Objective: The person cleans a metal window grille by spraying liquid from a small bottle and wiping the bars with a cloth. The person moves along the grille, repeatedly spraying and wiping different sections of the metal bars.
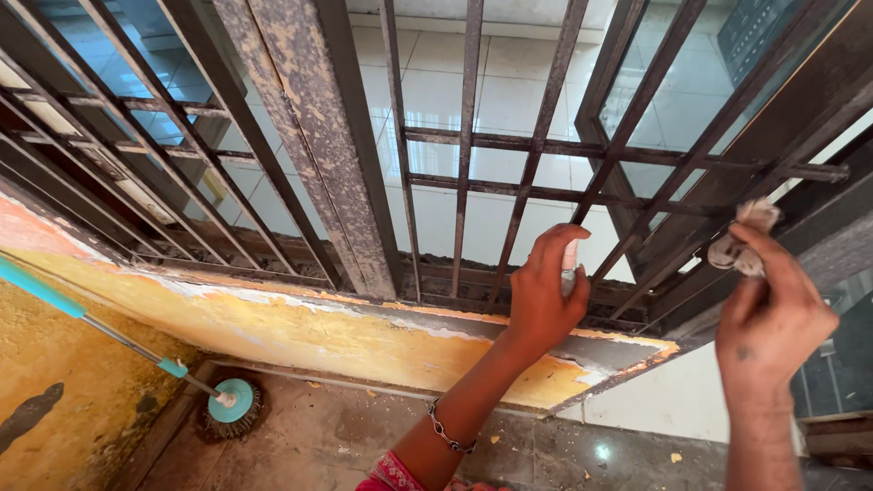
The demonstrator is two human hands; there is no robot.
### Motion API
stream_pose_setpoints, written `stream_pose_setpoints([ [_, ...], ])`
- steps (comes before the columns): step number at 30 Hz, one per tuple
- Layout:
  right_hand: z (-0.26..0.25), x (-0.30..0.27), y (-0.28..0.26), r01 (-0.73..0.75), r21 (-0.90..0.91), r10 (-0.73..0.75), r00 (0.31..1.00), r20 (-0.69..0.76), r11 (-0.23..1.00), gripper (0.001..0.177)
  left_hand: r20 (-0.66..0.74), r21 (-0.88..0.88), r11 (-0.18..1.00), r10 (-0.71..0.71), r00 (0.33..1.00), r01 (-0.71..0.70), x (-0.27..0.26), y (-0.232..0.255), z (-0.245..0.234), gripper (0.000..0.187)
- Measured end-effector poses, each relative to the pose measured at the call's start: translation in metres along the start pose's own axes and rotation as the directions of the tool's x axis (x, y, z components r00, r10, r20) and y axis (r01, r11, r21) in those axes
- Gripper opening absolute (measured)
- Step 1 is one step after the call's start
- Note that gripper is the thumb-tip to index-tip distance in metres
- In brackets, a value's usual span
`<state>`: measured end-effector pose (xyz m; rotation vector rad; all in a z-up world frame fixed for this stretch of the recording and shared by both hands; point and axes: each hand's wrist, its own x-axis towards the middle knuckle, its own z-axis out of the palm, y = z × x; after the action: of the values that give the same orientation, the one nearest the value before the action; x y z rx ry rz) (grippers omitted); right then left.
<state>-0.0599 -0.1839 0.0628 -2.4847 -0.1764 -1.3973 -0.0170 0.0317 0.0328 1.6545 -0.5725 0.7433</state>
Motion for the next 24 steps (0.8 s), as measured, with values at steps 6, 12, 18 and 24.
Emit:
stream_pose_setpoints([
  [6,0.045,0.030,-0.060,-0.047,-0.252,0.079,0.990,0.120,0.966,0.041,0.079,0.006,0.997,-0.078,0.994,0.077,0.000,0.001,-0.006,0.053],
  [12,0.031,0.043,-0.060,-0.073,-0.458,0.197,0.953,0.230,0.886,0.051,0.210,0.171,0.984,-0.095,0.973,0.059,0.000,0.000,-0.011,0.064],
  [18,0.031,0.037,-0.050,-0.061,-0.558,0.225,0.947,0.231,0.828,0.048,0.218,0.116,0.992,-0.080,0.973,0.056,0.000,-0.008,-0.015,0.062],
  [24,0.028,0.041,-0.058,-0.100,-0.265,0.141,0.980,0.142,0.959,0.033,0.231,0.051,0.996,-0.080,0.970,0.070,0.004,-0.005,-0.023,0.062],
])
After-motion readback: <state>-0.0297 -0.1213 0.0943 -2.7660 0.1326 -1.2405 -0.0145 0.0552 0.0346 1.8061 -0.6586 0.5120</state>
